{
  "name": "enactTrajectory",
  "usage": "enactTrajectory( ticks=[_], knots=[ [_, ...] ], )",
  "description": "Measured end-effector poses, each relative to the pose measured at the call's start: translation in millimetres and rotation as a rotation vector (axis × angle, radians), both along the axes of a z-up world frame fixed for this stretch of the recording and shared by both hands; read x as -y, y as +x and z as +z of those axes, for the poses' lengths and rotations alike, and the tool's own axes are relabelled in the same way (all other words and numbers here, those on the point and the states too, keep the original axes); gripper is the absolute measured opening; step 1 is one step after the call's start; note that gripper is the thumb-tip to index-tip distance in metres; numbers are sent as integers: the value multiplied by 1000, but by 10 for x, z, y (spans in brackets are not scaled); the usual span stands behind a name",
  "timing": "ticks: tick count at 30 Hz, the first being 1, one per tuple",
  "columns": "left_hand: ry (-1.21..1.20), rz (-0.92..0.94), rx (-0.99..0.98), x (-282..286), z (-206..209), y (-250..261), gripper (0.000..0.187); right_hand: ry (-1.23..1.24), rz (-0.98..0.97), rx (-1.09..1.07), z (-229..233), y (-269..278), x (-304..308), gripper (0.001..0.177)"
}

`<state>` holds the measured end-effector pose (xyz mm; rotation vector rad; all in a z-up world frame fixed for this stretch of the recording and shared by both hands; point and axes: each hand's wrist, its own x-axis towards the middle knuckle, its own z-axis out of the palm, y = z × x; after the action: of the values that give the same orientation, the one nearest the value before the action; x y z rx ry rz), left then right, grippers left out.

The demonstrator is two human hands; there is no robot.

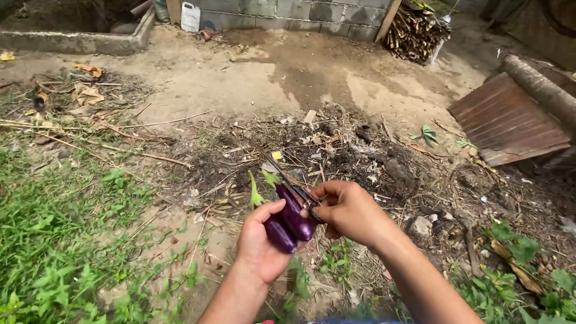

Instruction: Harvest eggplants from a garden and bring them to a kitchen area.

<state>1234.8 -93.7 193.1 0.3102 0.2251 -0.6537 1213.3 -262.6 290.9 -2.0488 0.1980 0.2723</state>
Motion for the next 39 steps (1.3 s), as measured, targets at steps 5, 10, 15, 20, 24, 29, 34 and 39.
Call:
enactTrajectory(
  ticks=[5,10,15,20,24,29,34,39],
  knots=[
    [29,-60,18,153,269,365,36,75,-206,81,37,154,59,29],
    [74,-140,-30,480,39,576,26,-34,-275,167,56,144,170,33],
    [-21,-311,15,903,34,678,23,14,-327,172,-197,109,591,38],
    [22,-382,-47,1304,172,723,18,146,-537,130,-172,53,928,35],
    [12,-476,-49,1750,-14,829,18,180,-576,56,-192,12,1256,37],
    [-12,-591,88,2385,13,960,21,259,-589,126,-427,16,1907,42],
    [94,-609,77,3281,21,1107,29,433,-758,71,-573,135,2840,42],
    [3,-690,117,4397,152,1230,40,612,-831,132,-510,154,3962,35]
  ],
)
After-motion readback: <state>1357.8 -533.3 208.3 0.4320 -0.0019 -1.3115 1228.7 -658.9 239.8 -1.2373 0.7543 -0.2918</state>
